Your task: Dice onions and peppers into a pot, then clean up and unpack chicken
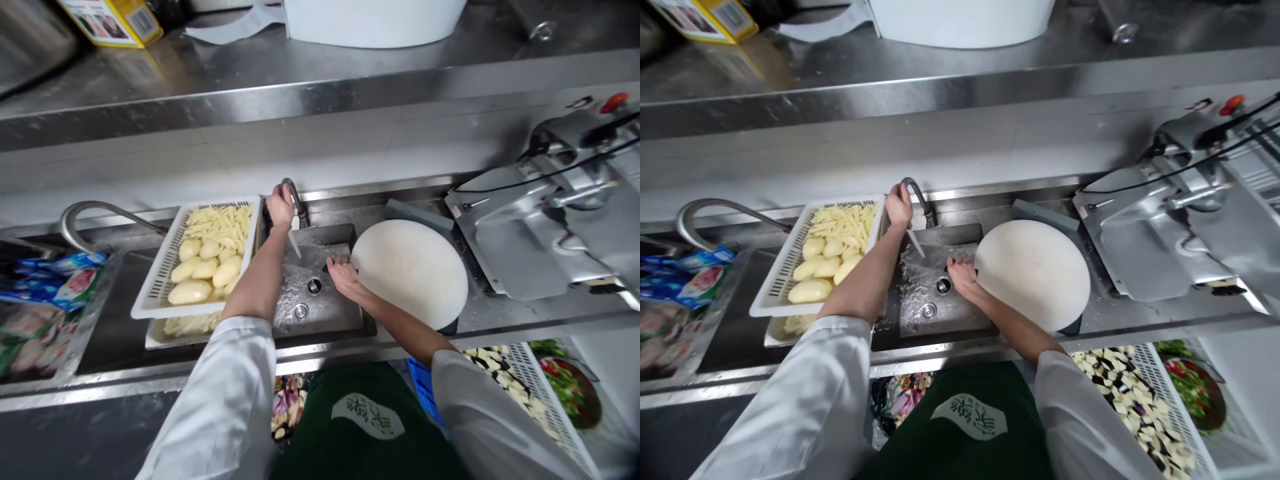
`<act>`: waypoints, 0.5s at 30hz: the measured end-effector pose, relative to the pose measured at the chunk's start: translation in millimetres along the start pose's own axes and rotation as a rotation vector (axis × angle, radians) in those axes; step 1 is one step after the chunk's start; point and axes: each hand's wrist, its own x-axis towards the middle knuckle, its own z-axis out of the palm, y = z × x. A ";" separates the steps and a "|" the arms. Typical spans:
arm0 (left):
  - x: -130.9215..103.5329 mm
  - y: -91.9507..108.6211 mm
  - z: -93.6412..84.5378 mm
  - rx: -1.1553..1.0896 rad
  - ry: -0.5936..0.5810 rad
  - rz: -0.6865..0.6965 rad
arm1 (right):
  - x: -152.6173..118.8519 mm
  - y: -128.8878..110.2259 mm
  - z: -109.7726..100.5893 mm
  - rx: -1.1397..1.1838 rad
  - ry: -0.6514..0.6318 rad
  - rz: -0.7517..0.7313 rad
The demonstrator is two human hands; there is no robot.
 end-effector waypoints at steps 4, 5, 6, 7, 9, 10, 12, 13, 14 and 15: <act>3.6 -11.9 -13.6 0.075 0.002 0.069 | -61.8 56.9 -0.4 0.008 -0.008 0.100; 5.6 -14.1 -17.1 0.109 -0.003 0.084 | -82.2 75.0 0.3 0.049 -0.020 0.148; 8.4 -16.4 -21.1 0.153 -0.015 0.097 | -104.0 93.9 2.0 0.111 -0.024 0.201; 12.0 -19.0 -25.9 0.209 -0.035 0.111 | -126.4 113.2 4.9 0.194 -0.017 0.255; 22.3 -25.5 -38.3 0.348 -0.097 0.137 | -171.0 151.4 15.9 0.410 0.048 0.360; 29.0 -29.2 -45.5 0.428 -0.128 0.146 | -191.8 169.4 24.6 0.529 0.107 0.415; 45.2 -35.3 -59.7 0.600 -0.183 0.155 | -228.4 201.2 48.3 0.787 0.235 0.551; 54.1 -36.6 -65.7 0.687 -0.205 0.157 | -243.6 214.3 62.7 0.921 0.283 0.630; 63.0 -36.1 -70.3 0.768 -0.223 0.161 | -256.9 225.5 78.1 1.050 0.323 0.711; 71.4 -33.9 -73.4 0.837 -0.241 0.167 | -268.2 234.7 93.7 1.165 0.356 0.787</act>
